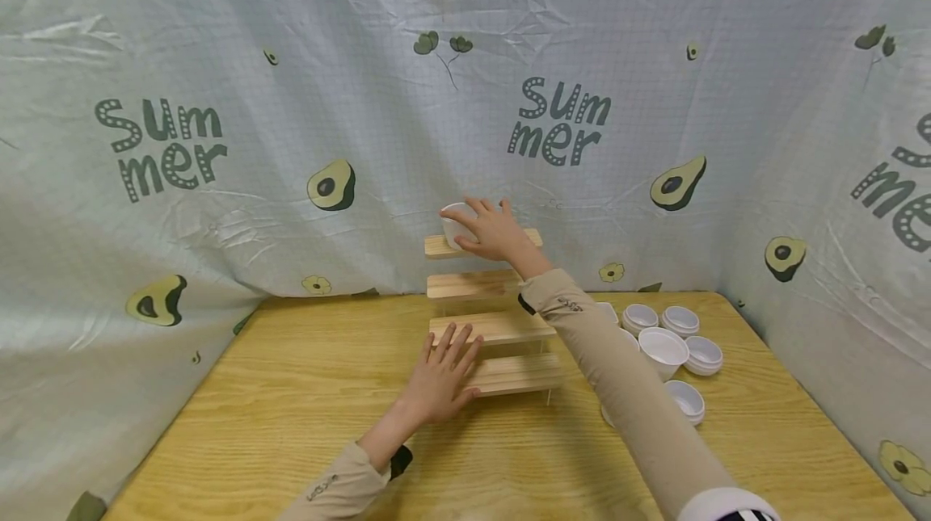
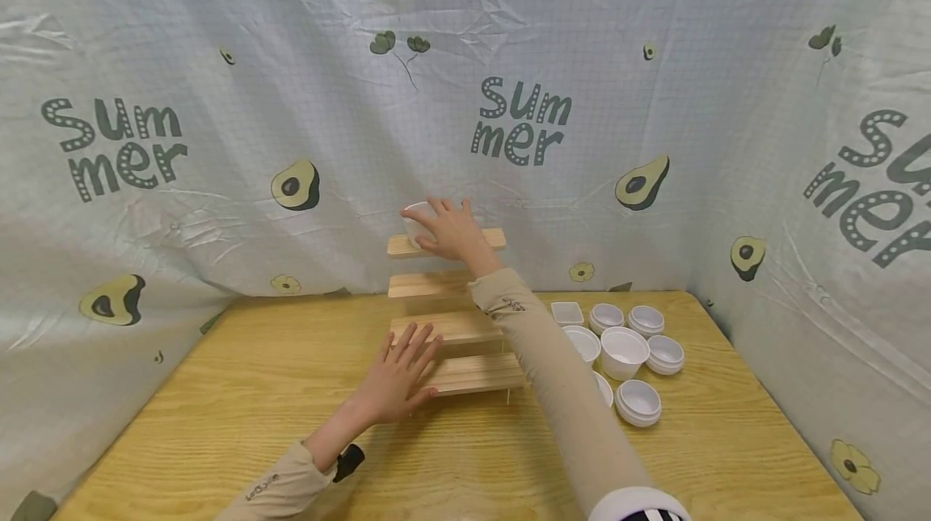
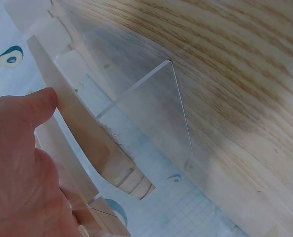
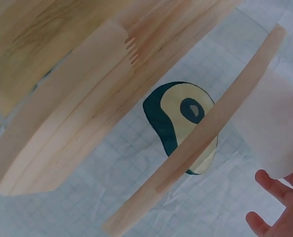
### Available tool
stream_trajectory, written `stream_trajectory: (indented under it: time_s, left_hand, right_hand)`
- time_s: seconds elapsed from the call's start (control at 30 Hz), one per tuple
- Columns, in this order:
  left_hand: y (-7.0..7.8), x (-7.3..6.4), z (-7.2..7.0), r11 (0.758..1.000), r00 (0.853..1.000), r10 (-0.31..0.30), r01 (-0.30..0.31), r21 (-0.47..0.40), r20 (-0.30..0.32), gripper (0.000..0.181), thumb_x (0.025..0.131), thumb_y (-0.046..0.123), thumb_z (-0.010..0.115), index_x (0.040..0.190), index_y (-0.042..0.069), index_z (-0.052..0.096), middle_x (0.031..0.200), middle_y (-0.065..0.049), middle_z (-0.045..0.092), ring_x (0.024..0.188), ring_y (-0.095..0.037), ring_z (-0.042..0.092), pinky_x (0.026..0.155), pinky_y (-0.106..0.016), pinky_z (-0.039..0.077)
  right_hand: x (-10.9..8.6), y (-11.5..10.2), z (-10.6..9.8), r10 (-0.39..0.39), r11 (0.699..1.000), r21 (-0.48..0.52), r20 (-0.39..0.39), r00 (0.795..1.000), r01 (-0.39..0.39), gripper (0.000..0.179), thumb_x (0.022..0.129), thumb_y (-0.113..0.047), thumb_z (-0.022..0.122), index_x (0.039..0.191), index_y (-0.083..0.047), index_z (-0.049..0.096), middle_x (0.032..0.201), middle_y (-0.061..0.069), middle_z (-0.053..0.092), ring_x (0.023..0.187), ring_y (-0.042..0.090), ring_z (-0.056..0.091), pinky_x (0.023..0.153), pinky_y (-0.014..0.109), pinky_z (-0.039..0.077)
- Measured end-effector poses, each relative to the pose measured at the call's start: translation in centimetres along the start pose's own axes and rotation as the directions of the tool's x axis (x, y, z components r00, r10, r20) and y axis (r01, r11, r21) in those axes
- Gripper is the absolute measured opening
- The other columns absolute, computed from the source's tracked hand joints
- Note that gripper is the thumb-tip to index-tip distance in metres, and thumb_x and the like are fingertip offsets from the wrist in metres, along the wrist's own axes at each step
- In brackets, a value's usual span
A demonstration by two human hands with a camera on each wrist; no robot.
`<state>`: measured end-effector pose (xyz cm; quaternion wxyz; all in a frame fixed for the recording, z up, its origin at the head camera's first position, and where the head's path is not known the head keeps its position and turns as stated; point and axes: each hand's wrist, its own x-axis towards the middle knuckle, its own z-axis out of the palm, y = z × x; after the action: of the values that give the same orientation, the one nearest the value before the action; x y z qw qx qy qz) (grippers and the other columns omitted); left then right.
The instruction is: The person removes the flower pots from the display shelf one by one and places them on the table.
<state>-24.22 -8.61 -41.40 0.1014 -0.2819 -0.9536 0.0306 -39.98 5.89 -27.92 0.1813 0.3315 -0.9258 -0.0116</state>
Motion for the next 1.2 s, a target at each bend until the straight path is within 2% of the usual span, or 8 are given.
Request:
stream_trajectory:
  time_s: [0.2, 0.43, 0.9, 1.2]
  left_hand:
    - [0.0, -0.1, -0.1, 1.000, 1.000, 0.002, -0.002, 0.001, -0.004, 0.070, 0.088, 0.052, 0.041, 0.144, 0.015, 0.020, 0.150, -0.009, 0.015, 0.138, -0.030, 0.014, 0.107, -0.052, 0.018]
    - [0.1, 0.0, 0.0, 1.000, 1.000, 0.009, -0.009, 0.009, 0.002, 0.070, 0.088, 0.053, 0.040, 0.144, 0.015, 0.018, 0.150, -0.008, 0.014, 0.138, -0.030, 0.013, 0.107, -0.052, 0.018]
    - [0.1, 0.1, -0.1, 1.000, 1.000, 0.005, -0.005, 0.025, 0.002, 0.070, 0.089, 0.053, 0.039, 0.144, 0.015, 0.017, 0.151, -0.008, 0.013, 0.138, -0.029, 0.012, 0.108, -0.051, 0.018]
    - [0.0, 0.1, 0.0, 1.000, 1.000, -0.006, 0.006, 0.010, 0.003, 0.071, 0.088, 0.052, 0.041, 0.144, 0.015, 0.018, 0.150, -0.008, 0.013, 0.138, -0.030, 0.012, 0.108, -0.052, 0.018]
  right_hand:
    - [-0.2, 0.1, -0.2, -0.012, 1.000, 0.002, -0.059, 0.998, 0.012, 0.040, 0.090, -0.041, 0.047, 0.130, -0.035, 0.042, 0.124, 0.013, 0.046, 0.111, 0.030, 0.044, 0.087, 0.053, 0.036]
    - [-0.7, 0.5, 0.0, 0.008, 1.000, -0.015, -0.038, 0.999, -0.009, 0.043, 0.089, -0.044, 0.047, 0.130, -0.035, 0.039, 0.130, 0.014, 0.042, 0.113, 0.034, 0.041, 0.086, 0.054, 0.036]
    - [-2.1, 1.4, -0.5, -0.056, 0.998, -0.043, -0.107, 0.993, 0.052, 0.043, 0.088, -0.044, 0.050, 0.129, -0.032, 0.042, 0.123, 0.013, 0.048, 0.107, 0.032, 0.044, 0.077, 0.049, 0.037]
    - [-3.2, 2.0, -0.4, -0.096, 0.995, -0.020, -0.151, 0.984, 0.094, 0.041, 0.088, -0.040, 0.051, 0.127, -0.031, 0.044, 0.121, 0.015, 0.047, 0.103, 0.032, 0.042, 0.074, 0.046, 0.032]
